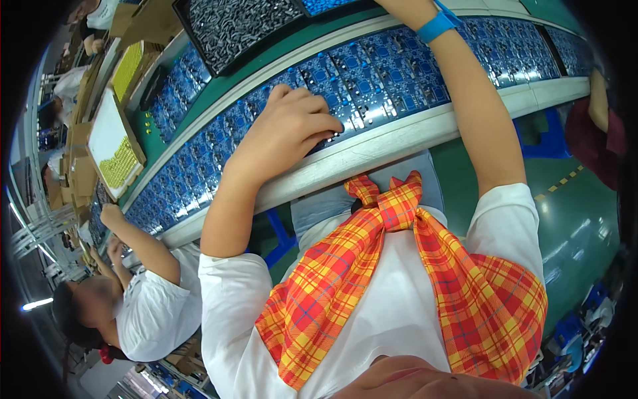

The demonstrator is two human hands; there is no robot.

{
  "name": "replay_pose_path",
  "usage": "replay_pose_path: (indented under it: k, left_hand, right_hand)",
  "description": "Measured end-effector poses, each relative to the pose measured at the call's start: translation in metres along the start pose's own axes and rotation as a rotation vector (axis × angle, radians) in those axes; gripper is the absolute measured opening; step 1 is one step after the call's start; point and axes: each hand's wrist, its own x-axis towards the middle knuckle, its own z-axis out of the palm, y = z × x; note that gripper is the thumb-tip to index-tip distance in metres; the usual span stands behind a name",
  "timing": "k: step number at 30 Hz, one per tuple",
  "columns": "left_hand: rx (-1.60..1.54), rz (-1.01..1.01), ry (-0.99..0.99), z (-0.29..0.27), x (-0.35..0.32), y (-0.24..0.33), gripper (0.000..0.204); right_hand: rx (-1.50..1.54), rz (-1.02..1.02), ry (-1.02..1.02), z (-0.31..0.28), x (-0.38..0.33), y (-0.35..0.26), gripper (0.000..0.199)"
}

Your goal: Manually assembling small components onto circuit boards on an electronics production line.

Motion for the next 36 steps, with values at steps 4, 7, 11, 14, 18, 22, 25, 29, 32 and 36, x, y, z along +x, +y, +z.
replay_pose_path:
  k: [4, 7, 11, 14, 18, 22, 25, 29, 32, 36]
  left_hand:
    - [0.086, 0.008, 0.014, 0.005, -0.001, 0.004, 0.013]
    - [0.187, 0.064, 0.057, 0.008, -0.003, 0.002, 0.013]
    - [0.156, 0.085, 0.082, 0.010, -0.003, -0.001, 0.014]
    - [0.132, 0.087, 0.056, 0.008, -0.002, 0.000, 0.012]
    - [0.105, 0.069, 0.015, 0.007, 0.000, 0.001, 0.011]
    - [0.166, 0.097, 0.077, 0.011, -0.002, 0.001, 0.007]
    - [0.169, 0.103, 0.061, 0.012, -0.001, 0.002, 0.005]
    - [0.172, 0.129, 0.046, 0.010, 0.001, 0.000, 0.006]
    - [0.178, 0.124, 0.029, 0.008, 0.000, 0.000, 0.008]
    - [0.195, 0.103, 0.005, 0.008, -0.004, 0.001, 0.009]
  right_hand:
    - [0.014, -0.007, -0.044, -0.002, -0.002, 0.004, 0.016]
    - [0.026, 0.011, -0.071, 0.000, -0.004, 0.002, 0.016]
    - [0.009, 0.026, -0.083, -0.001, -0.004, -0.003, 0.015]
    - [-0.032, 0.007, -0.061, -0.004, -0.005, 0.002, 0.014]
    - [-0.065, -0.128, -0.111, -0.009, -0.006, 0.015, 0.018]
    - [-0.052, -0.106, -0.026, -0.002, -0.012, -0.004, 0.017]
    - [-0.047, -0.020, -0.058, -0.005, -0.010, -0.011, 0.016]
    - [-0.055, -0.022, -0.060, -0.008, -0.009, -0.011, 0.017]
    - [-0.019, 0.007, -0.074, -0.004, -0.009, -0.022, 0.015]
    - [0.008, -0.010, -0.080, -0.002, -0.008, -0.024, 0.012]
